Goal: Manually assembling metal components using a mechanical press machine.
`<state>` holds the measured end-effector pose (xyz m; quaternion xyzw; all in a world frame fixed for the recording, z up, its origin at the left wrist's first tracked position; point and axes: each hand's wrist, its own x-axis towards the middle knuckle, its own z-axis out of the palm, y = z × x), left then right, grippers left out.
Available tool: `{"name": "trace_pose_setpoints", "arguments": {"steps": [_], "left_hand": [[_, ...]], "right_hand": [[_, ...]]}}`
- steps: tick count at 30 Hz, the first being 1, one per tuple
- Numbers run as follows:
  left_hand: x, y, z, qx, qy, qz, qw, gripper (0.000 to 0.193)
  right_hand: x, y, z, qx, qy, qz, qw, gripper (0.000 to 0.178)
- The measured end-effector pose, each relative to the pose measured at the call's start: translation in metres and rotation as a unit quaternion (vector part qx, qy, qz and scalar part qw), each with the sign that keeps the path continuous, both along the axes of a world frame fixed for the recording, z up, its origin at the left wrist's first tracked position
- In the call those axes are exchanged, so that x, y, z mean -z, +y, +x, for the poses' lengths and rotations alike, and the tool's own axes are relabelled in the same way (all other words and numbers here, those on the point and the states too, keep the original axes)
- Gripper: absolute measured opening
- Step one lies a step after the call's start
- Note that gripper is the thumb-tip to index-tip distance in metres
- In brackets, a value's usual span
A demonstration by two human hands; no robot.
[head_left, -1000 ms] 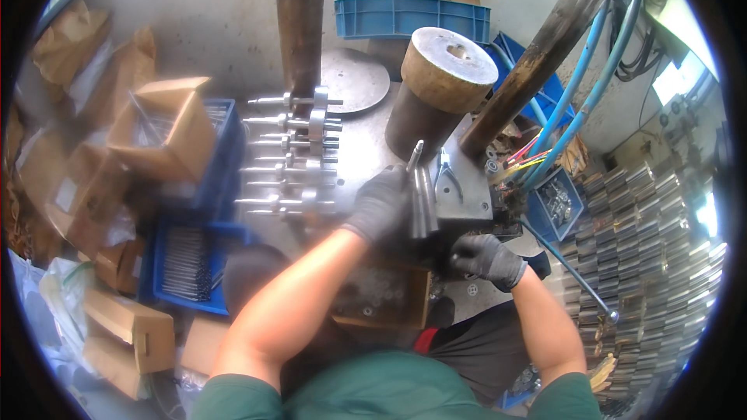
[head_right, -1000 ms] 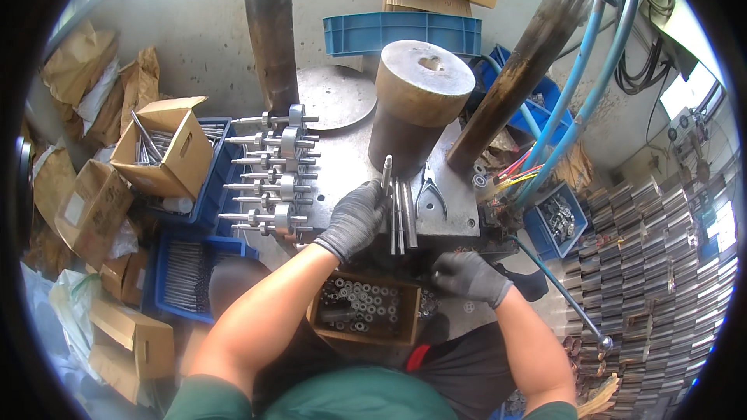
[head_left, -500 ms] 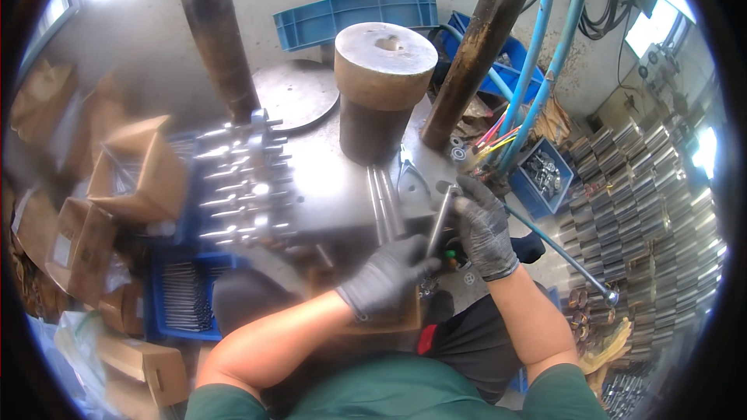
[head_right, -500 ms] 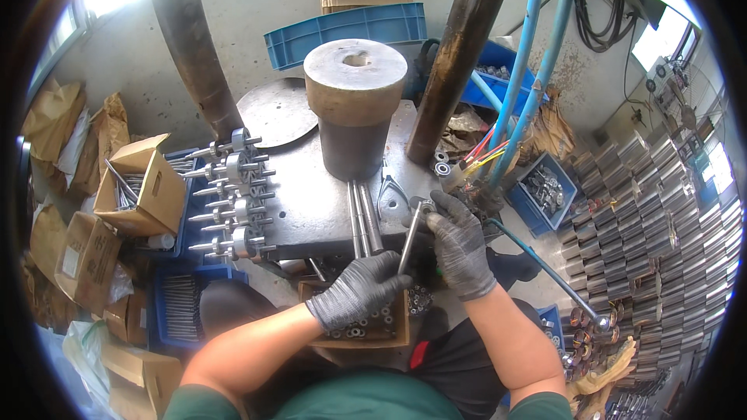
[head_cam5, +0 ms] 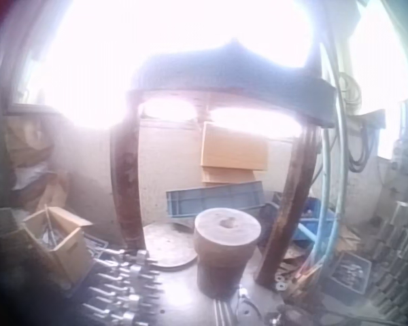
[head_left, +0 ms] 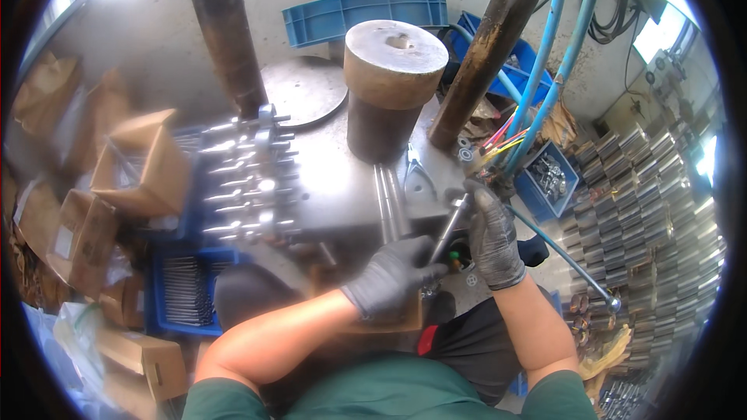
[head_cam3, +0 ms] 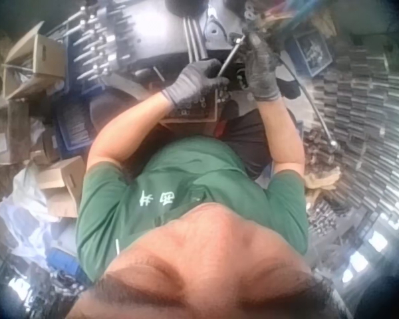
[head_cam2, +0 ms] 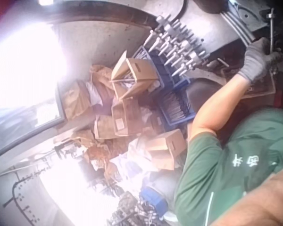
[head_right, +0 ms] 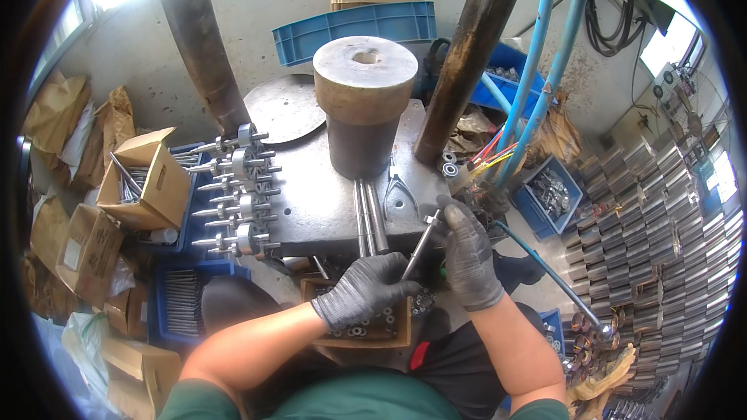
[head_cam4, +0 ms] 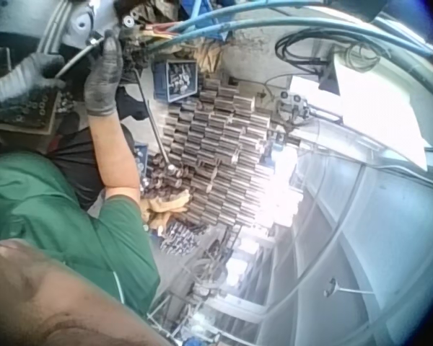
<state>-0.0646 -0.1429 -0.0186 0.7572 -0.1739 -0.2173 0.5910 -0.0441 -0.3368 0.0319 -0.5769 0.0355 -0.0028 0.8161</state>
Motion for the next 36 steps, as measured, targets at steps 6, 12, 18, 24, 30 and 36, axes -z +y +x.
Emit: {"name": "trace_pose_setpoints", "arguments": {"steps": [6,12,18,24,30,36], "left_hand": [[-0.004,0.000,0.000,0.014,-0.057,0.045,0.997,0.041],[-0.010,0.003,-0.002,0.043,-0.046,0.019,0.998,0.041],[0.001,0.009,-0.004,-0.003,-0.114,-0.058,0.992,0.041],[-0.006,0.011,0.009,0.008,-0.268,0.189,0.945,0.029],[-0.009,0.024,0.032,-0.128,-0.339,0.165,0.917,0.028],[0.017,0.040,0.073,-0.280,-0.283,0.128,0.908,0.032]], "right_hand": [[0.001,-0.005,-0.006,-0.086,0.041,0.009,0.995,0.040],[-0.008,0.003,-0.014,-0.084,0.037,-0.073,0.993,0.042],[0.003,0.020,-0.023,-0.122,0.083,0.019,0.989,0.042],[0.010,0.003,-0.017,-0.165,0.088,-0.078,0.979,0.035],[0.002,-0.008,-0.010,-0.029,-0.084,-0.204,0.975,0.027],[0.021,-0.035,0.027,0.010,-0.169,-0.435,0.884,0.028]]}}
